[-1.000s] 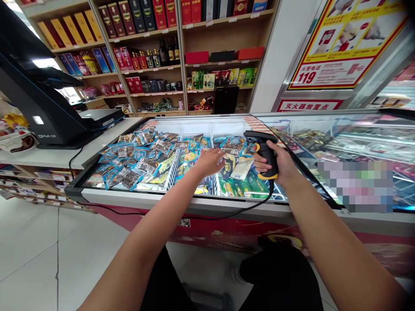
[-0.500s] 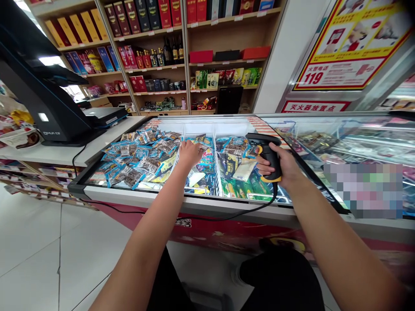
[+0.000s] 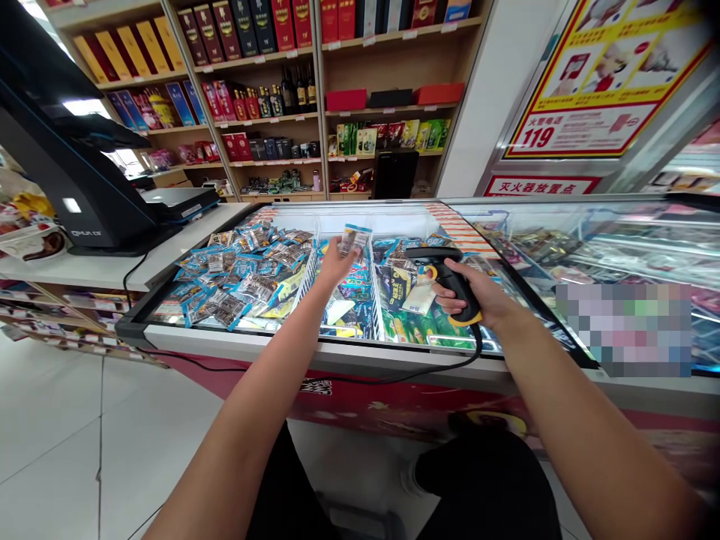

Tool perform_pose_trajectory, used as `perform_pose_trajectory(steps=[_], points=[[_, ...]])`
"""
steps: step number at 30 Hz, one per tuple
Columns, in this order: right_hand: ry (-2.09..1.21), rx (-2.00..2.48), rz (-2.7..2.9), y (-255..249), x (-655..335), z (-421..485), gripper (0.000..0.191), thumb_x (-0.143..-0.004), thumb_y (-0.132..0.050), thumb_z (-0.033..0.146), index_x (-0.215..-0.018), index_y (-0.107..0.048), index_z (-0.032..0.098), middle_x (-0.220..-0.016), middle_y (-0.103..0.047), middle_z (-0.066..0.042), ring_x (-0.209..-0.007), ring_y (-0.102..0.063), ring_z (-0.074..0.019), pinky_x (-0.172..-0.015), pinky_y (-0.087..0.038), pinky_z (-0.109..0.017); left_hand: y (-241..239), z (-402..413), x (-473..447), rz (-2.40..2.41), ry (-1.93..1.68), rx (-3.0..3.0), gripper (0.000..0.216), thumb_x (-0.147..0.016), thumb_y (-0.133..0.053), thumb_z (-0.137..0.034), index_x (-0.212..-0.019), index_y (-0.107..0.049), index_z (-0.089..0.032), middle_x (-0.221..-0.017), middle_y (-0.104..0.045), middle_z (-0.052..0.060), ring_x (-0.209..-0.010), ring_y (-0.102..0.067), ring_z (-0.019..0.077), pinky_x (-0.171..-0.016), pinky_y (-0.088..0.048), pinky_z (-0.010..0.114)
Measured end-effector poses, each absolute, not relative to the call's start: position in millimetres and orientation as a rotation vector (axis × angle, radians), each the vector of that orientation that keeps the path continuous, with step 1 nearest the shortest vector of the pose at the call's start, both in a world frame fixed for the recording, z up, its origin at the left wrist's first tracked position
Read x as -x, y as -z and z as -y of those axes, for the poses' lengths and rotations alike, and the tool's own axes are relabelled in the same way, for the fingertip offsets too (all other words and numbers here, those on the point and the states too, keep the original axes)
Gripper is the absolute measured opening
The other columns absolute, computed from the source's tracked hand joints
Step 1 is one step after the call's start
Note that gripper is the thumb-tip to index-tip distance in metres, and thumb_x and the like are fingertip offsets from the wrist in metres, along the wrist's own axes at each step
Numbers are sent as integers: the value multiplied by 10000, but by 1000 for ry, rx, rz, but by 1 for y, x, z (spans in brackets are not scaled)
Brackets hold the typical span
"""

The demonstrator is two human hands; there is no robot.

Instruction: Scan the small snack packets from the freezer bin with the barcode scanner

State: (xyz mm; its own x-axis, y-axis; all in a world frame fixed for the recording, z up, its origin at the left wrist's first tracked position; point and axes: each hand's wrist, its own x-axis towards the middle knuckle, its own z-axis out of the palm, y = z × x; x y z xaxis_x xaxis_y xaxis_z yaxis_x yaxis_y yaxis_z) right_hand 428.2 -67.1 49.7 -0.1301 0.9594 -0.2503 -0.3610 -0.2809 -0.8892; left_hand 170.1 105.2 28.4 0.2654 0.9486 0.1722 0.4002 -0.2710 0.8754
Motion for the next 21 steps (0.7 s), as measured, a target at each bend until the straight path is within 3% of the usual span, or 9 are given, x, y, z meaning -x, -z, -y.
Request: perform_pose_trajectory(steps=[3, 8, 14, 21], points=[[-1633, 1087, 878, -50, -426, 69, 450, -828, -841, 569, -928, -597, 204, -608, -446, 40, -433, -332, -61, -403, -287, -209, -27, -104, -172, -1120, -1066, -1505, 562, -1060, -563, -479, -1537, -341, -283, -1371, -702, 115, -935, -805, 214, -812, -597, 334], [-1625, 1065, 918, -52, -425, 71, 459, -850, -812, 604, -950, -601, 209, -597, -429, 56, -428, -276, -49, -414, -276, -212, -24, -106, -171, -1056, -1160, -1453, 577, -1039, -607, -480, -1516, -345, -286, -1319, -714, 109, -771, -796, 193, -668, -552, 284], [-1625, 1063, 935, -54, -424, 73, 463, -845, -822, 605, -975, -609, 215, -596, -428, 61, -425, -259, -47, -421, -265, -215, -19, -110, -174, -1029, -1148, -1441, 530, -1086, -514, -422, -1572, -335, -309, -1411, -615, 119, -756, -786, 154, -717, -555, 292], [-1626, 1061, 968, -52, -425, 72, 510, -824, -835, 619, -993, -567, 220, -592, -418, 71, -420, -270, -48, -413, -283, -203, -29, -101, -177, -1019, -1095, -1340, 534, -1114, -456, -389, -1611, -295, -281, -1122, -679, 88, -904, -818, 249, -861, -563, 365]])
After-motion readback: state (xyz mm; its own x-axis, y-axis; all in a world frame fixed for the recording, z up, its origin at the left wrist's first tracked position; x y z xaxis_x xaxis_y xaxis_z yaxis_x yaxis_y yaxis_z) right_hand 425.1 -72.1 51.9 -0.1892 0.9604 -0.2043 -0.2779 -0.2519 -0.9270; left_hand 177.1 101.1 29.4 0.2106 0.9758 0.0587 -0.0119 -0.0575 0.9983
